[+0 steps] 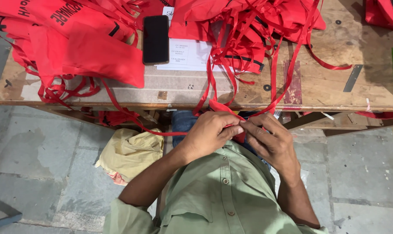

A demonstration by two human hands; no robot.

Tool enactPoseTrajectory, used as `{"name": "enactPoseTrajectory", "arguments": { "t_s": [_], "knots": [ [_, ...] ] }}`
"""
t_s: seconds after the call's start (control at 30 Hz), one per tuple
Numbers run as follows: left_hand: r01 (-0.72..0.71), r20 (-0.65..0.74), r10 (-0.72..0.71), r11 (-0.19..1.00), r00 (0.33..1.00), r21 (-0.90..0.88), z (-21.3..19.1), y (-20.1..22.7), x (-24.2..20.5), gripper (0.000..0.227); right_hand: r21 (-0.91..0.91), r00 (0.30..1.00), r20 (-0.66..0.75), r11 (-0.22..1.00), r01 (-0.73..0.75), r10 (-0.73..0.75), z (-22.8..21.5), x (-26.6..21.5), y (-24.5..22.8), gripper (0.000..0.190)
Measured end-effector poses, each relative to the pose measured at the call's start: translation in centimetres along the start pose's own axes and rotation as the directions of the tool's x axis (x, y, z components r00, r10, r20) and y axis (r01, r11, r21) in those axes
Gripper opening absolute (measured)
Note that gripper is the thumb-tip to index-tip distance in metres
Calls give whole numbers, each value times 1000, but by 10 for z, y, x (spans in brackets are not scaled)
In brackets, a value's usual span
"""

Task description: Organizing and tying straps on red fabric pouches at a workbench.

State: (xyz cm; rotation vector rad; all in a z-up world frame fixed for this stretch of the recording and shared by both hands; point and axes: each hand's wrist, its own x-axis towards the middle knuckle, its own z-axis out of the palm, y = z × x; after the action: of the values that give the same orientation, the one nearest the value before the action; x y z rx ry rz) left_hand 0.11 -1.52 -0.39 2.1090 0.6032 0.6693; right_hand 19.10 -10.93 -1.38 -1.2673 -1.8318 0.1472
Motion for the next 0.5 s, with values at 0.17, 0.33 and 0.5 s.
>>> {"name": "enactPoseTrajectory", "arguments": {
  "t_s": [0.17, 0.33, 0.5],
  "knots": [
    [-39, 14, 38, 995, 999, 95, 3, -4, -1, 18, -61, 999, 25, 997, 48, -47, 0, 3, -1, 33],
    [-16, 37, 12, 992, 999, 129, 6, -7, -3, 20, -117, 990, 60, 984, 135, -129, 6, 6, 6, 25],
    [-104, -146, 127, 982, 981, 157, 10, 10, -9, 11, -16, 999, 47, 1000, -4, 5, 15, -6, 19, 13]
  ]
}}
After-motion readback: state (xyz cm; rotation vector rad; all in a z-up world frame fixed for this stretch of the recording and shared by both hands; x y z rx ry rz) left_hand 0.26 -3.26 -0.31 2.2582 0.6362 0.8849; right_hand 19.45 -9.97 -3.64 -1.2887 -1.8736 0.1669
